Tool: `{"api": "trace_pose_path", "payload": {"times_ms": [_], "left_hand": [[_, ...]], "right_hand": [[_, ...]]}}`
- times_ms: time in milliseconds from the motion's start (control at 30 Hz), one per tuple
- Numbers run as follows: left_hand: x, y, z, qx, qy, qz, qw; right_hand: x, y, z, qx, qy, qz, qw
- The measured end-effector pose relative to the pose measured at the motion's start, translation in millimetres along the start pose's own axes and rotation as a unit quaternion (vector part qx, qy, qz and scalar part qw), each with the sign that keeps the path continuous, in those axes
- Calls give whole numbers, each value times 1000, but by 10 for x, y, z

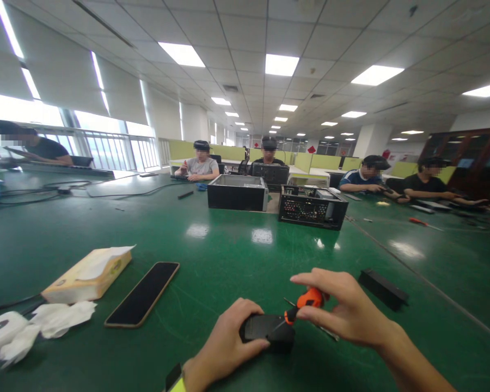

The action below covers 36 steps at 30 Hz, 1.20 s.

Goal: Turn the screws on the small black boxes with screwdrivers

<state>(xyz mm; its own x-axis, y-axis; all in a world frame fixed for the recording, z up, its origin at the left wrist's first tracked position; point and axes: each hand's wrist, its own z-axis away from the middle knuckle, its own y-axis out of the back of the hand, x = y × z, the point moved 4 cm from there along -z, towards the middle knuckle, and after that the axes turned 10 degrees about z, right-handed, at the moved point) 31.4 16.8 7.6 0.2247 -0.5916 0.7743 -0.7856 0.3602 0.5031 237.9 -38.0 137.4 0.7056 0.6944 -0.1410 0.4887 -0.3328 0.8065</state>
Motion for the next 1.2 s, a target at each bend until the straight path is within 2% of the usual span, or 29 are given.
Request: {"api": "trace_pose_path", "payload": {"times_ms": [133,267,400,500,700,967,1200], "left_hand": [[2,1,-6,-4,1,4,1000],[-14,-5,6,-5,0,5,1000],[-23,-9,13,-4,1,3,1000],[-20,-8,11,-4,3,4,1000],[-16,-3,4,-9,5,4,1000],[-35,-15,8,-10,8,4,1000],[-26,-12,7,-10,9,1,1000]], "right_hand": [[-12,-4,-8,-1,10,-27,1000],[0,-14,18,30,16,38,999],[13,-65,23,18,28,86,996],[2,-56,-3,-1,21,66,998],[-48,24,-5,-40,13,-64,997],[11,13,37,-37,-5,25,999],[13,48,15,-46,6,-32,998]]}}
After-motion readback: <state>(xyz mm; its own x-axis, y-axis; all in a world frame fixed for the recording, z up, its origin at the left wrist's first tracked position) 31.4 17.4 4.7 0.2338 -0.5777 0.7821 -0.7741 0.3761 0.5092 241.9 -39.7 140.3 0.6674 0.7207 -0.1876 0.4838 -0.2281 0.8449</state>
